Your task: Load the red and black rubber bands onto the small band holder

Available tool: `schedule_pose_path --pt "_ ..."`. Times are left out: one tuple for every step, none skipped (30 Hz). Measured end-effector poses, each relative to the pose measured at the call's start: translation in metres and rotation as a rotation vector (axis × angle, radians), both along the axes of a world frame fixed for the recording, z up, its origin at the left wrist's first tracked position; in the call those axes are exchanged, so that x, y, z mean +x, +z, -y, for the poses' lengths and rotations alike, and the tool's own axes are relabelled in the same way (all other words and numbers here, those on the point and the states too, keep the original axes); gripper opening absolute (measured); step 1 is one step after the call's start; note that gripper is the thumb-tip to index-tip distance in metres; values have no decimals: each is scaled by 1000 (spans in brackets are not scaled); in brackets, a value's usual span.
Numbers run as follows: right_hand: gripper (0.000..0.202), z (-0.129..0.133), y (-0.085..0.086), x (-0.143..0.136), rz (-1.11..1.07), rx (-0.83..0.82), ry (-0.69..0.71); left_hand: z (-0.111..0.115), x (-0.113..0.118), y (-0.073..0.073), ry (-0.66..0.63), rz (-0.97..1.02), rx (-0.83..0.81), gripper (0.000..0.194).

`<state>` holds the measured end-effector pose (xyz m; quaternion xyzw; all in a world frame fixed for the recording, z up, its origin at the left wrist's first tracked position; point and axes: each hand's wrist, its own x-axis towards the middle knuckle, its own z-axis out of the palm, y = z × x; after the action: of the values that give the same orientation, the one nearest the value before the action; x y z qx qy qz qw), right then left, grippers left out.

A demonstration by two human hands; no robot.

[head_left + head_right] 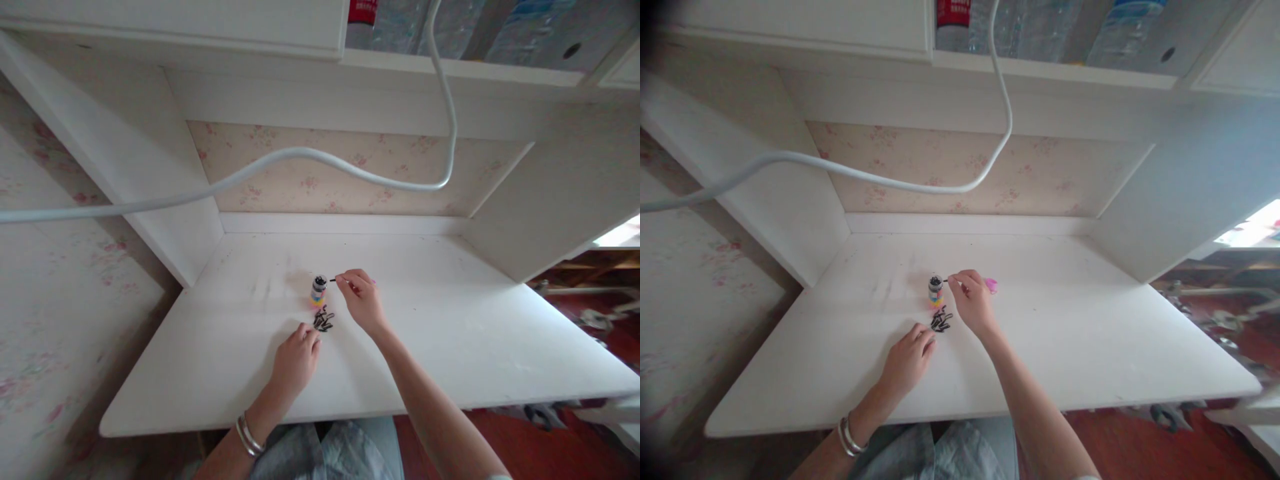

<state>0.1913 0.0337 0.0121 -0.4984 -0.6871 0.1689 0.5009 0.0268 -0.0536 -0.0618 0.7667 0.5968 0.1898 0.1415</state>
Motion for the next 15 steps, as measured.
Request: schedule_pose_path --pt "28 -3 4 -4 18 1 2 -1 0 1 3 -10 -8 17" --pt "28 -6 8 -7 36 3 2 -1 1 2 7 -15 -17 17" --pt "28 -8 10 -10 57 4 4 -1 1 3 11 -17 -26 17" --pt "28 -11 11 -13 82 3 7 -2 0 3 18 -16 -31 17" --pt "28 -13 11 -15 110 1 12 -2 0 4 23 -14 -33 18" --pt "28 -14 10 -16 139 -1 18 -3 -1 4 28 -12 -32 18" --pt "27 -16 9 -18 166 -2 26 -3 -1 4 32 -14 -29 18" --pt "27 -17 7 -19 187 -3 34 -3 -2 3 35 -21 -25 19" --pt "26 -18 5 -19 202 -4 41 -4 -3 3 34 -34 -21 20" --pt "26 -19 2 -19 208 -6 46 -5 -3 3 29 -50 -17 20" --pt "25 -20 0 -19 207 -9 52 -6 -3 3 22 -68 -14 20" --pt "24 -21 -3 -19 199 -17 56 -7 -3 3 14 -86 -12 19" --pt "23 -22 -5 -19 183 -29 61 -8 -3 3 7 -100 -11 18" --pt "22 -23 -6 -18 161 -46 68 -9 -3 3 0 -111 -9 17" --pt "21 -24 -7 -18 135 -67 80 -10 -3 3 -4 -119 -8 16"
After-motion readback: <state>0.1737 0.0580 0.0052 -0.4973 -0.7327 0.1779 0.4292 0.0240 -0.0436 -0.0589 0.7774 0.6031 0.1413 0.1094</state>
